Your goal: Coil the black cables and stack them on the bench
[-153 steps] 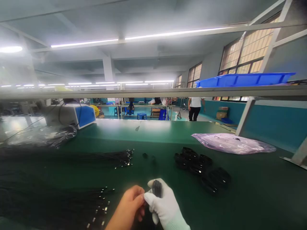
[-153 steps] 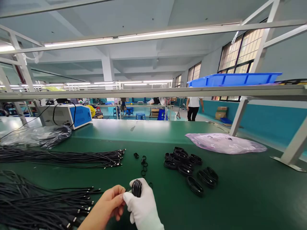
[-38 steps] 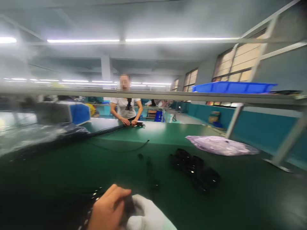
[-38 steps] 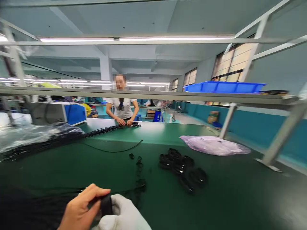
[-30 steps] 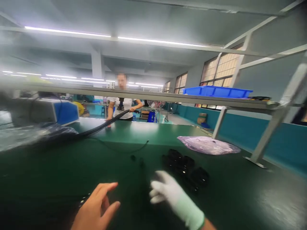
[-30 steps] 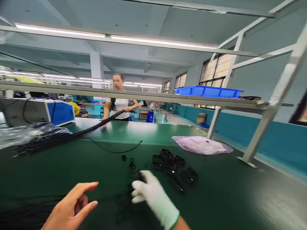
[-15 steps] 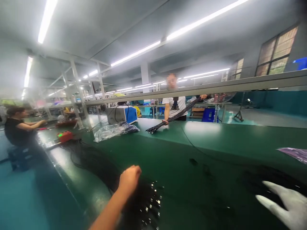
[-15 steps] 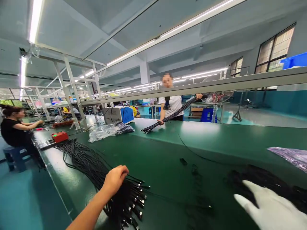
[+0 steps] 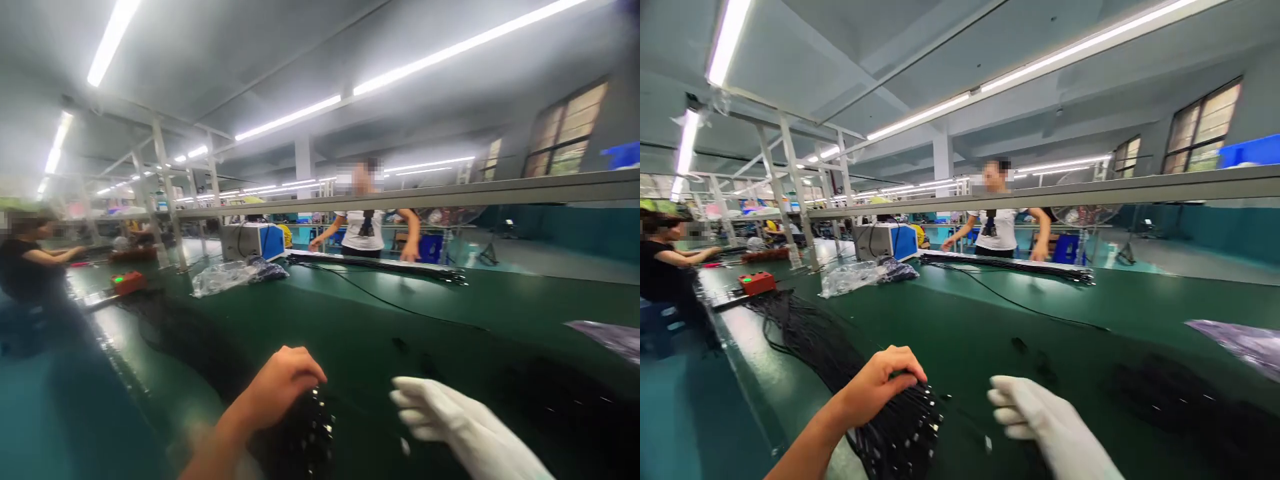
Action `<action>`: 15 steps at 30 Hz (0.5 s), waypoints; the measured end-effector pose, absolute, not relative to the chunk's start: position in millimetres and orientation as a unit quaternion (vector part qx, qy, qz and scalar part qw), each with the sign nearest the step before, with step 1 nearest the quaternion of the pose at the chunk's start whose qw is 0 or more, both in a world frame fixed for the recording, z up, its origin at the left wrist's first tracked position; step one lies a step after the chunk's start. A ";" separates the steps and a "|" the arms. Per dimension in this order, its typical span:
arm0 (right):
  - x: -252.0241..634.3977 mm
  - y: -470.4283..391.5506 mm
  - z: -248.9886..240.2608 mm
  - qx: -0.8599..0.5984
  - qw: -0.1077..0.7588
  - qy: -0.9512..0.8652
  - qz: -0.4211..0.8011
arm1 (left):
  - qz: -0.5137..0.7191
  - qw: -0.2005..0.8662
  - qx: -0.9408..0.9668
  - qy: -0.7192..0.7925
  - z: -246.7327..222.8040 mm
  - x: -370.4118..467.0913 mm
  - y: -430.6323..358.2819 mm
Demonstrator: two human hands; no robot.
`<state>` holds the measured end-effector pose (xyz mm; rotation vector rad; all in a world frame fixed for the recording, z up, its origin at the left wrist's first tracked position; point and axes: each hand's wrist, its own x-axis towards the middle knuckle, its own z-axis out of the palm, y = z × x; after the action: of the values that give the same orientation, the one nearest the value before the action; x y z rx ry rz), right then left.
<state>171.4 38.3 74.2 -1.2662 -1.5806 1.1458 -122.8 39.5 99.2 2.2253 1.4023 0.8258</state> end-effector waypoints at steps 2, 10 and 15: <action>141.5 22.9 94.6 -0.406 0.274 -0.563 0.665 | 0.305 0.172 0.818 0.456 110.4 -95.2 22.1; 134.4 -0.6 24.6 -0.168 0.243 -0.417 0.859 | 0.220 0.159 0.868 0.415 119.4 -36.5 7.1; 141.0 -3.0 15.2 -0.123 0.245 -0.412 0.869 | 0.229 0.209 0.871 0.381 122.8 -30.7 13.7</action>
<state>141.0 -3.0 15.2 -0.3345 -1.1248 2.3726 -30.7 13.7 122.8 2.4240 1.0594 0.6359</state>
